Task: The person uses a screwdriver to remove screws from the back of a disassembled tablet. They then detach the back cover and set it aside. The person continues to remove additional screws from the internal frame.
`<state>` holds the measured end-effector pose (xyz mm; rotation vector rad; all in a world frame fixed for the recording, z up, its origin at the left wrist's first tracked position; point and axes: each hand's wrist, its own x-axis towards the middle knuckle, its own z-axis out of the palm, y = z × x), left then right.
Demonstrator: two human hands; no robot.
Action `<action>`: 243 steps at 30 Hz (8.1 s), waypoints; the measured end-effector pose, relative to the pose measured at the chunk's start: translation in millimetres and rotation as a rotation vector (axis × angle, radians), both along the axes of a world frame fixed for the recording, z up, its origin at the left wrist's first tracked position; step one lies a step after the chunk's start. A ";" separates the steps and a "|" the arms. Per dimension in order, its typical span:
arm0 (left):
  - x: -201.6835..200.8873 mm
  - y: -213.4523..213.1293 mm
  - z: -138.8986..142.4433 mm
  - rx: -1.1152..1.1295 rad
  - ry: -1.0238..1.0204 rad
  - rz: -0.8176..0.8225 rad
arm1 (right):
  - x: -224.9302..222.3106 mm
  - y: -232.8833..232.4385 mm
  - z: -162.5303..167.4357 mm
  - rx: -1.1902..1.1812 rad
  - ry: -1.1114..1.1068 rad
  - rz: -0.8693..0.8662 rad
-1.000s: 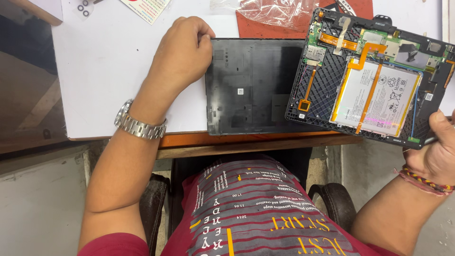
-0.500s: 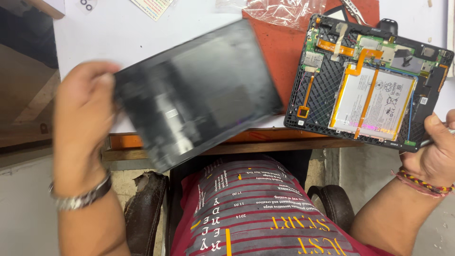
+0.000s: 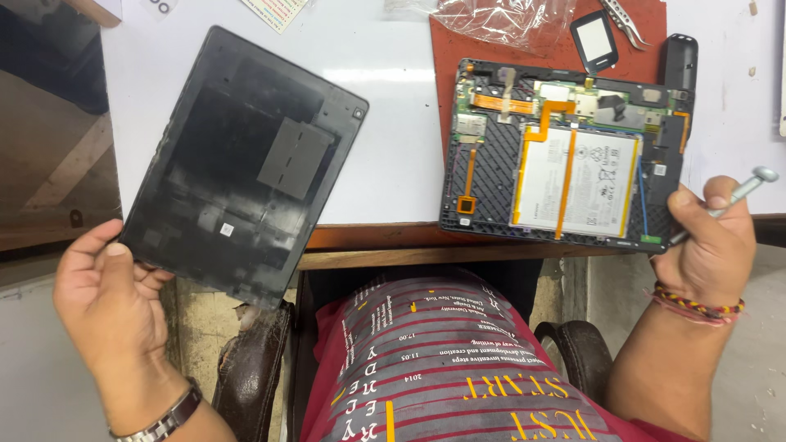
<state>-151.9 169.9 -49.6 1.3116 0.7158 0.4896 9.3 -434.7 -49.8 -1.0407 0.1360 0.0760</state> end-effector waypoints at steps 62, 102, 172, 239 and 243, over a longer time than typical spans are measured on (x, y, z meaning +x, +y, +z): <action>81.3 -204.0 31.7 0.822 -0.248 -0.697 | 15.4 80.5 81.1 -1.733 -0.387 0.104; 85.5 -214.5 14.3 1.198 -0.204 -0.809 | 118.5 217.9 87.6 -1.011 -0.686 0.547; 88.2 -214.9 15.3 1.248 -0.232 -0.742 | 138.3 260.3 155.6 -1.615 -1.265 0.705; 91.5 -212.1 23.3 1.152 -0.244 -0.795 | 136.4 253.2 155.9 -1.465 -1.062 0.942; 91.7 -200.7 37.2 0.693 -0.278 -0.775 | 135.3 254.6 154.4 -1.592 -1.090 0.847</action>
